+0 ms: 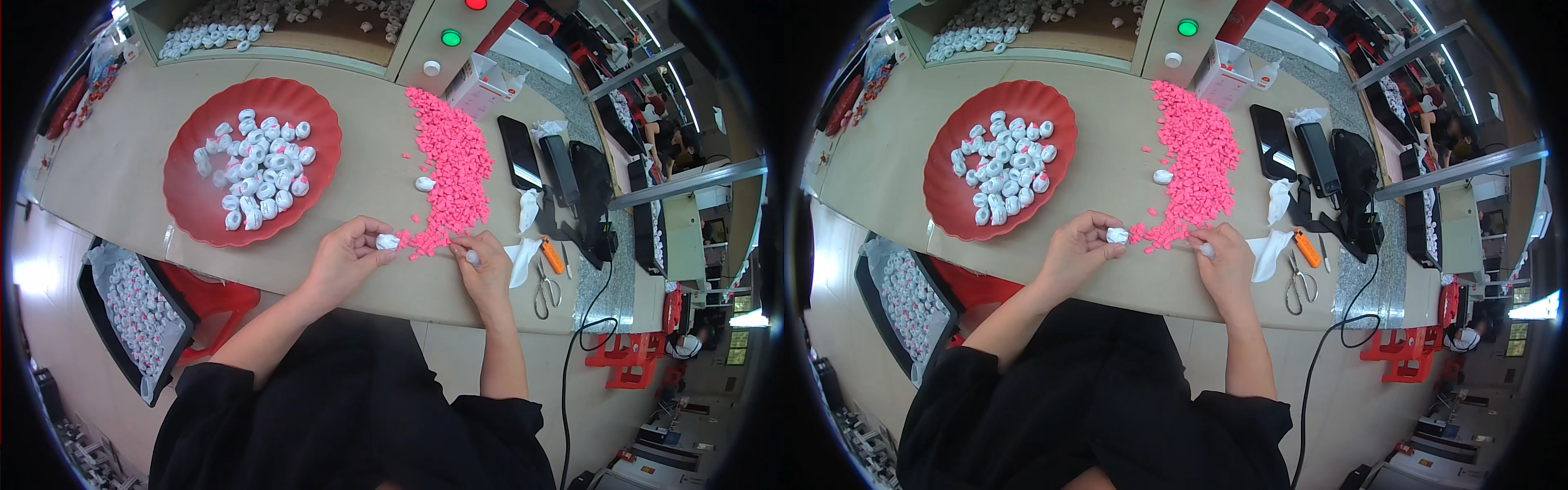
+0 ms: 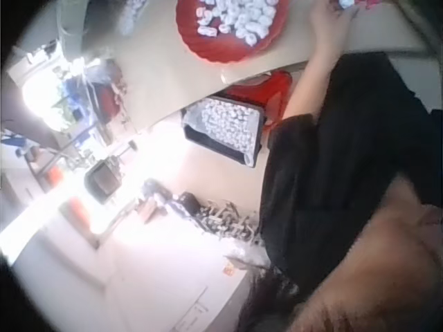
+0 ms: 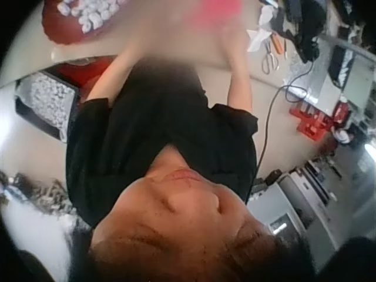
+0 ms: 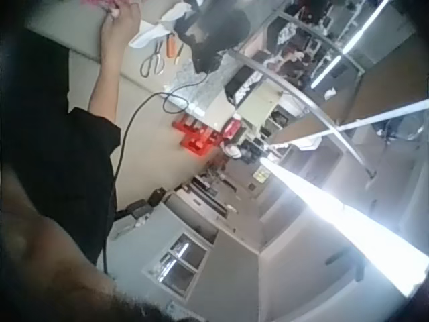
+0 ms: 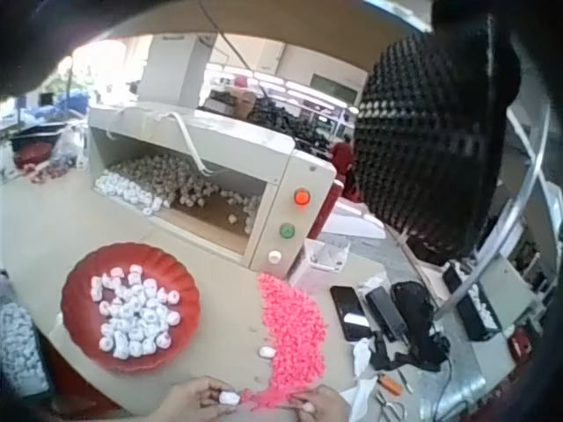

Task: The person applies a small amount of white liquid from a bottle onto white wrapped candies and then presses a pink heart-shaped piece onto the liquid. The decorated candies are placed into a red bowl on the table.

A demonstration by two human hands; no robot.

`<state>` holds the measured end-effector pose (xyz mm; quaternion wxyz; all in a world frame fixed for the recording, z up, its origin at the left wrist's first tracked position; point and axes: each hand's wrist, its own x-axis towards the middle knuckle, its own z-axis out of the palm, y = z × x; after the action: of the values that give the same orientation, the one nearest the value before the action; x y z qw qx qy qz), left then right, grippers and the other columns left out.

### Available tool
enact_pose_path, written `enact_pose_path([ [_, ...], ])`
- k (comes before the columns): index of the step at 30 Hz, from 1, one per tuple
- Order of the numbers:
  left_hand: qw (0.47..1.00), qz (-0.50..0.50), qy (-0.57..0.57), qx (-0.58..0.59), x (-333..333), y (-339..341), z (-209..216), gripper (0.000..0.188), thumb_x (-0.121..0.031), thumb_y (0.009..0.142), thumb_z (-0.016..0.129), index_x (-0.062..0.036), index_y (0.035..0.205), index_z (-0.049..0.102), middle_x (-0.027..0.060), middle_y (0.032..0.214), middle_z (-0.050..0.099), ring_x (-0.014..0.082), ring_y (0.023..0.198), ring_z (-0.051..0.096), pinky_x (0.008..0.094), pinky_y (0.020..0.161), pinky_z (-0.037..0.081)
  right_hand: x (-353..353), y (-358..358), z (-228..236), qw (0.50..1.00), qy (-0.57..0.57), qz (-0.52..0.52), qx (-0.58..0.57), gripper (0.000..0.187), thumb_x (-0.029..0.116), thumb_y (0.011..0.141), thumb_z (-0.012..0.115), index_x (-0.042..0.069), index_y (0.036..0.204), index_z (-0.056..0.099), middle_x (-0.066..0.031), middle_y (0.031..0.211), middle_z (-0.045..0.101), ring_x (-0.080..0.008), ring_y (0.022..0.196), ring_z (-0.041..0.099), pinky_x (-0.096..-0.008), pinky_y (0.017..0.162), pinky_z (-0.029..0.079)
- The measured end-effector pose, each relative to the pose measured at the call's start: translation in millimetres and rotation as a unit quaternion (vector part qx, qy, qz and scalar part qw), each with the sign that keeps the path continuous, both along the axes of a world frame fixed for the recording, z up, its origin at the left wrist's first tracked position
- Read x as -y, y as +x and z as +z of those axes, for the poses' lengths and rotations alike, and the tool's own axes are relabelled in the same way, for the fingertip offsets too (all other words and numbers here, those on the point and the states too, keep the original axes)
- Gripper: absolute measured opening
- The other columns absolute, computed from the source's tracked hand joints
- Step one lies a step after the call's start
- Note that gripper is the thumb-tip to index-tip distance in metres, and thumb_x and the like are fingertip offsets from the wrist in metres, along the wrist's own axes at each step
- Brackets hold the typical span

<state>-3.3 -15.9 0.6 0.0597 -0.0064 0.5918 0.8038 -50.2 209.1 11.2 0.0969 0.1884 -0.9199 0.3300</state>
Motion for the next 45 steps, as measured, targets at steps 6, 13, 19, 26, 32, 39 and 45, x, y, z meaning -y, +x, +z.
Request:
enact_pose_path([
  [6, 1.000, -0.015, -0.013, -0.011, 2, 0, -3, 0.027, 0.007, 0.079, 0.058, 0.0049, 0.105, 0.051, 0.0084, 0.094, 0.058, 0.0107, 0.083, 0.059, 0.0226, 0.074, 0.049, 0, 9, 0, 0.971, -0.204, -0.033, 0.120, 0.009, 0.002, 0.079, 0.059, 0.000, 0.087, 0.058, -0.0048, 0.076, 0.059, -0.0095, 0.070, 0.055, -0.0241, 0.061, 0.043],
  [13, 0.998, -0.025, 0.022, -0.052, 3, 0, -6, 0.028, 0.004, 0.083, 0.056, 0.0053, 0.110, 0.050, 0.0090, 0.097, 0.057, 0.0129, 0.090, 0.057, 0.0244, 0.078, 0.049, 47, 36, 11, 0.869, -0.439, -0.034, 0.225, 0.011, 0.000, 0.081, 0.059, -0.003, 0.091, 0.057, -0.0051, 0.078, 0.060, -0.0065, 0.064, 0.054, -0.0191, 0.059, 0.044],
  [19, 0.997, -0.048, 0.023, -0.058, 3, 0, -2, 0.025, 0.003, 0.087, 0.048, 0.0057, 0.112, 0.050, 0.0101, 0.100, 0.056, 0.0152, 0.092, 0.057, 0.0267, 0.081, 0.048, 64, 38, 0, 0.819, -0.492, 0.060, 0.289, 0.014, 0.000, 0.080, 0.062, -0.002, 0.092, 0.056, -0.0076, 0.078, 0.062, -0.0090, 0.066, 0.057, -0.0187, 0.058, 0.045],
  [26, 0.996, -0.061, -0.026, -0.059, 2, 3, 3, 0.024, 0.004, 0.087, 0.047, 0.0060, 0.110, 0.052, 0.0103, 0.099, 0.057, 0.0142, 0.087, 0.058, 0.0260, 0.078, 0.049, 65, 36, 0, 0.817, -0.489, 0.051, 0.302, 0.016, -0.001, 0.078, 0.063, 0.000, 0.090, 0.053, -0.0080, 0.078, 0.062, -0.0115, 0.073, 0.062, -0.0192, 0.058, 0.045],
  [32, 0.995, -0.063, -0.052, -0.056, 3, 3, 4, 0.023, 0.004, 0.086, 0.048, 0.0062, 0.109, 0.053, 0.0098, 0.096, 0.058, 0.0131, 0.084, 0.059, 0.0252, 0.077, 0.049, 67, 36, 5, 0.814, -0.489, 0.047, 0.311, 0.014, -0.003, 0.079, 0.061, -0.001, 0.091, 0.053, -0.0089, 0.080, 0.062, -0.0125, 0.073, 0.061, -0.0215, 0.064, 0.048],
  [39, 0.996, -0.055, -0.037, -0.057, 3, 3, 2, 0.022, 0.005, 0.086, 0.048, 0.0062, 0.108, 0.052, 0.0095, 0.096, 0.058, 0.0132, 0.083, 0.059, 0.0257, 0.076, 0.049, 74, 40, 2, 0.839, -0.475, 0.025, 0.266, 0.015, -0.003, 0.080, 0.061, -0.003, 0.093, 0.053, -0.0095, 0.081, 0.062, -0.0119, 0.074, 0.060, -0.0231, 0.069, 0.049],
  [45, 0.995, -0.074, -0.050, -0.050, 5, 2, 4, 0.022, 0.005, 0.086, 0.048, 0.0065, 0.108, 0.052, 0.0092, 0.095, 0.058, 0.0125, 0.082, 0.058, 0.0248, 0.076, 0.049, 69, 36, 2, 0.871, -0.419, 0.014, 0.255, 0.015, 0.000, 0.078, 0.064, -0.004, 0.092, 0.060, -0.0077, 0.080, 0.063, -0.0097, 0.074, 0.059, -0.0217, 0.067, 0.048],
])
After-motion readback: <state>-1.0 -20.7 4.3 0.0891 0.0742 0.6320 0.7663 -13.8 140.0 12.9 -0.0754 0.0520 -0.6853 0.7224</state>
